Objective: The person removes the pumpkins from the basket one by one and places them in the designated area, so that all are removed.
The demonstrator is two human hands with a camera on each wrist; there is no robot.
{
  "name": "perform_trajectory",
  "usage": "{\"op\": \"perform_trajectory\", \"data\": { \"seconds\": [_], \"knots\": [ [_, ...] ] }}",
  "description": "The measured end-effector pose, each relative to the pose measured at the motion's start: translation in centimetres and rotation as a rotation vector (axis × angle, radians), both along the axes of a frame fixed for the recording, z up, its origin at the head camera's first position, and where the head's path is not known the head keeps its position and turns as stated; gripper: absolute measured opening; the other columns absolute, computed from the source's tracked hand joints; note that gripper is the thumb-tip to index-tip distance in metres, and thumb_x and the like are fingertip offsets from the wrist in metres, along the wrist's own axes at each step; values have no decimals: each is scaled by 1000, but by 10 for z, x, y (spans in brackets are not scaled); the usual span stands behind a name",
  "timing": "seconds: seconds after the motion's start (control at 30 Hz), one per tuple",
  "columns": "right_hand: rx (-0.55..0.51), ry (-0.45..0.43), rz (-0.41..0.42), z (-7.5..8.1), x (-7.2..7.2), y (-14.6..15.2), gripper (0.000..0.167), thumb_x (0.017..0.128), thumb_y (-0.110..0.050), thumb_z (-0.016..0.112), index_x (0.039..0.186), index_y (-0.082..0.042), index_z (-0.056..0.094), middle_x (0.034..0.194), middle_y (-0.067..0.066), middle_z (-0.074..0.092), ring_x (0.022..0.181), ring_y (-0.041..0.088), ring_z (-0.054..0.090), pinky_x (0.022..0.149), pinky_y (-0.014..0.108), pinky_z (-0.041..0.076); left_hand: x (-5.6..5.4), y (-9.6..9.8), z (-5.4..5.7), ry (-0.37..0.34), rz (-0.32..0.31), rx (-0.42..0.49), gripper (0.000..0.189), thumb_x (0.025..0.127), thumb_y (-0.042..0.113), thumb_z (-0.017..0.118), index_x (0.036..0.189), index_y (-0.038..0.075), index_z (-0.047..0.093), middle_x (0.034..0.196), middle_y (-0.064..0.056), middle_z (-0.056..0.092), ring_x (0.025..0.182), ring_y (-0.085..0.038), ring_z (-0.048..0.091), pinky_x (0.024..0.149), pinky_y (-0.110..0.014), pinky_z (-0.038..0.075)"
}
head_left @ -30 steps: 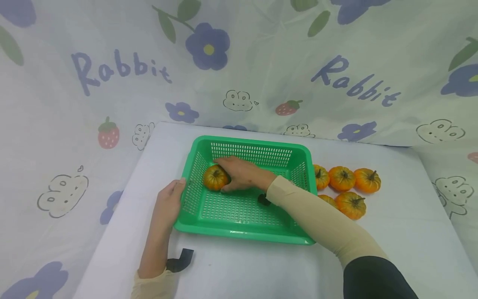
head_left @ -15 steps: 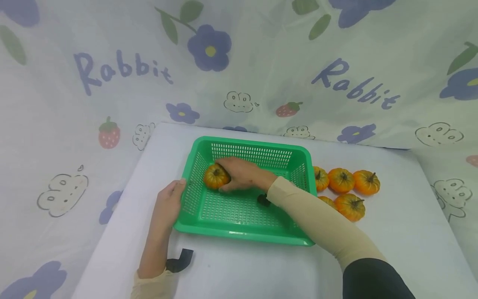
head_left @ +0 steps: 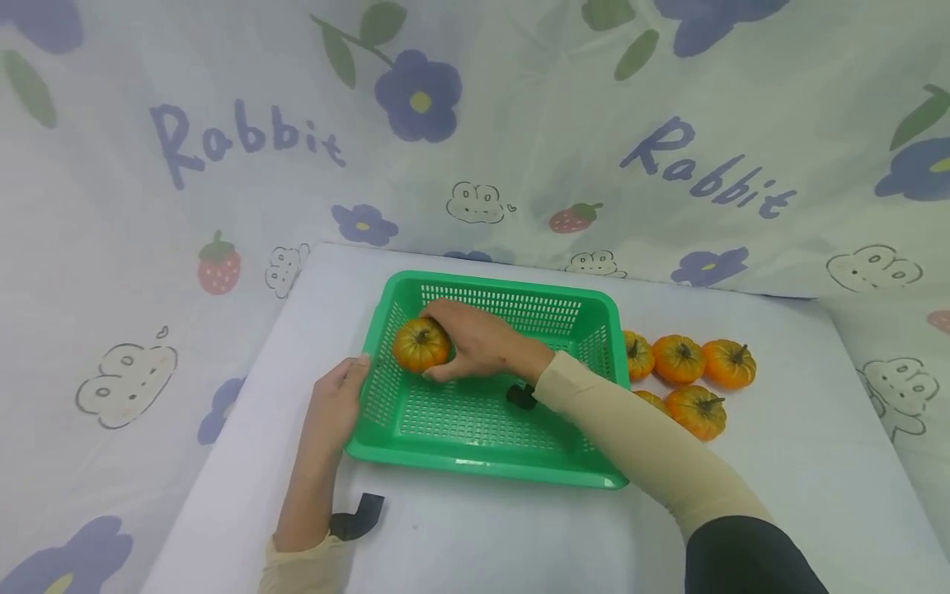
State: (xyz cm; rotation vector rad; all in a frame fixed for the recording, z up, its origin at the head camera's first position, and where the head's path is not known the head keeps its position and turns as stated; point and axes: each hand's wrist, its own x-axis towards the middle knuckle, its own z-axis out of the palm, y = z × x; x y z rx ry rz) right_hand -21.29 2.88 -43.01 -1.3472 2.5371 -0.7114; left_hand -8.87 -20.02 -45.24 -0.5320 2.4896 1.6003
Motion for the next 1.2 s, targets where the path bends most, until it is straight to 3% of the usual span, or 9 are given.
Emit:
{"op": "perform_trajectory", "data": {
  "seconds": [0.3,0.53,0.7,1.0,1.2],
  "knots": [
    [-40,31,4,18,11,0,76,81,-49,82,138,-9,53,125,1,60,106,13,57,91,29,51,2,0,3,-4,14,-10,62,109,59,37,126,7,67,104,-14,69,93,-25,60,80,-36,48],
    [-31,-24,-3,21,18,5,79,80,-48,86,139,-10,50,123,-2,57,101,10,56,85,25,52,1,1,2,4,10,-7,62,109,59,38,125,7,67,103,-14,69,93,-25,60,79,-36,48],
    [-42,-54,2,26,24,12,81,81,-46,88,141,-9,49,128,-1,58,105,10,58,90,27,53,0,1,1,-7,7,-36,63,109,61,36,126,8,67,103,-13,69,93,-26,61,78,-35,49],
    [1,-43,1,45,48,39,84,82,-49,88,146,-10,50,134,-3,59,115,9,58,97,27,51,1,2,1,-11,2,-50,67,108,63,35,131,8,65,107,-13,71,94,-26,64,77,-35,51],
    [39,-21,-34,66,71,61,90,83,-52,87,152,-10,48,142,-3,57,125,12,56,105,34,48,2,3,0,-4,12,-64,69,107,65,34,129,8,65,96,-12,68,85,-25,63,72,-34,52]
  ]
}}
